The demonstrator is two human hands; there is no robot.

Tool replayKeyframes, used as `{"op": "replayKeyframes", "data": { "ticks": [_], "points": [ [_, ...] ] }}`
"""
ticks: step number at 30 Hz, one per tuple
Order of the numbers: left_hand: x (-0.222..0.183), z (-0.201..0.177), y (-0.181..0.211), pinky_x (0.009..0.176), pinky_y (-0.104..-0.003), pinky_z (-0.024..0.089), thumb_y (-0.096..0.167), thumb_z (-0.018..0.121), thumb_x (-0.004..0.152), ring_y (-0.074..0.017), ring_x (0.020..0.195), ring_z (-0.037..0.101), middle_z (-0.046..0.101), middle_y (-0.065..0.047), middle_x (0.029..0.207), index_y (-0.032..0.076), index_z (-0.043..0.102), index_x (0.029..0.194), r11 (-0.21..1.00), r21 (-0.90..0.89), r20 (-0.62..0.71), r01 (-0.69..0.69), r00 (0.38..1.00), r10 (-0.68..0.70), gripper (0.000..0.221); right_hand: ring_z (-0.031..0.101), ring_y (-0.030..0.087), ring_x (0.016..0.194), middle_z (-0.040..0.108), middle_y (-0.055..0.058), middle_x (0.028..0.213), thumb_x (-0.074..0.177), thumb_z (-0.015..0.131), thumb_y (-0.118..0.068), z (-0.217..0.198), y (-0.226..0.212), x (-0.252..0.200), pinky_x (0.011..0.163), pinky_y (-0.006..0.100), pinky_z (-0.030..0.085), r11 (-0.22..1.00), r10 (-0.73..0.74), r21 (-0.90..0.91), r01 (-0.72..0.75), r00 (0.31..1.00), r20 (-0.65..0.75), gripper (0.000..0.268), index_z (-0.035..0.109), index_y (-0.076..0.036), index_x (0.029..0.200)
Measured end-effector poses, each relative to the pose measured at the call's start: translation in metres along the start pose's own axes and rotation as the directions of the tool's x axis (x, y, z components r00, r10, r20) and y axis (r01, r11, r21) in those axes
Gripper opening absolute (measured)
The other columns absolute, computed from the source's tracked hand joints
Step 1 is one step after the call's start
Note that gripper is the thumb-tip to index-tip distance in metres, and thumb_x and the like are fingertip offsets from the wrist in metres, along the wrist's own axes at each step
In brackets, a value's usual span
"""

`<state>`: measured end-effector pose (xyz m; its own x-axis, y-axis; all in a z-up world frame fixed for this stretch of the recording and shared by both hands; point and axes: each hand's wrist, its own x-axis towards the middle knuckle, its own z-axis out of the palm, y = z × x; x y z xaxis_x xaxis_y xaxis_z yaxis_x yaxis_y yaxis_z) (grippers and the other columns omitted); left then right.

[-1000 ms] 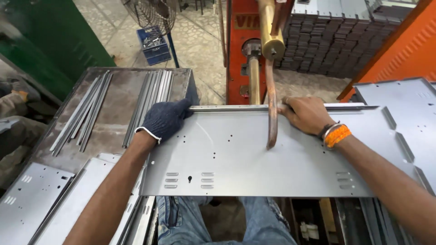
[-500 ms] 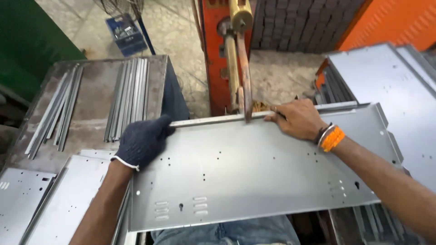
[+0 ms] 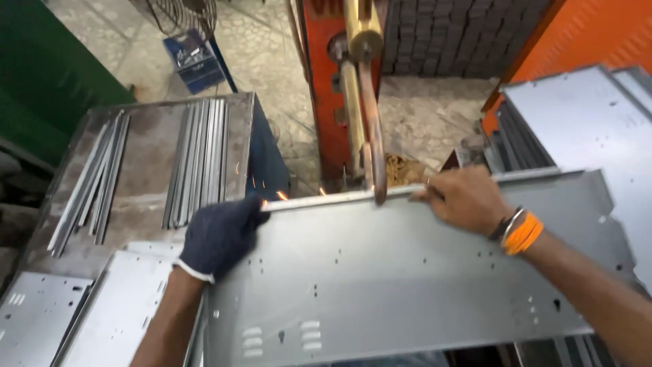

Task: Spot welding metal strips and brackets onto large rectangular metal sheets using an industrial welder.

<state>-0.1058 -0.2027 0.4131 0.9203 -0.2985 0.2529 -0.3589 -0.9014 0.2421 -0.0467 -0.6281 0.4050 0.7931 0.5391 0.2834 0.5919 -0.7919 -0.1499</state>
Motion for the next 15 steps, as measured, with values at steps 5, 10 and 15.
{"op": "replayKeyframes", "data": {
  "ticks": [5,10,15],
  "points": [
    [0.018,0.000,0.036,0.060,-0.054,0.050,0.031,0.069,0.091,-0.0396,0.066,0.068,0.069,-0.016,0.070,0.014,0.066,0.095,0.999,0.010,-0.027,-0.050,0.998,0.051,0.017,0.053,0.025,0.040,0.062,0.007,0.052,0.096,0.063,-0.047,-0.018,0.021,-0.022,0.047,0.042,0.036,0.995,0.062,-0.076,-0.059,0.997,0.037,0.051,0.067,-0.008,0.064],
    [0.035,0.023,0.068,0.062,-0.054,0.050,0.028,0.068,0.093,-0.0409,0.071,0.068,0.070,-0.017,0.074,0.013,0.067,0.094,0.987,-0.079,-0.032,-0.140,0.990,0.137,0.015,0.056,0.026,0.037,0.066,0.011,0.054,0.092,0.065,-0.043,-0.027,0.056,-0.052,0.042,0.045,0.037,0.983,0.169,-0.081,-0.164,0.984,0.062,0.039,0.078,-0.006,0.092],
    [0.042,0.016,0.077,0.061,-0.054,0.051,0.023,0.068,0.087,-0.0394,0.071,0.070,0.070,-0.016,0.074,0.013,0.066,0.092,0.993,-0.091,0.027,-0.070,0.997,0.073,0.011,0.058,0.029,0.047,0.065,0.013,0.059,0.094,0.064,-0.042,-0.022,0.069,-0.056,0.049,0.043,0.041,0.999,0.029,-0.029,-0.030,0.999,-0.026,0.039,0.076,-0.006,0.087]
  ]
}}
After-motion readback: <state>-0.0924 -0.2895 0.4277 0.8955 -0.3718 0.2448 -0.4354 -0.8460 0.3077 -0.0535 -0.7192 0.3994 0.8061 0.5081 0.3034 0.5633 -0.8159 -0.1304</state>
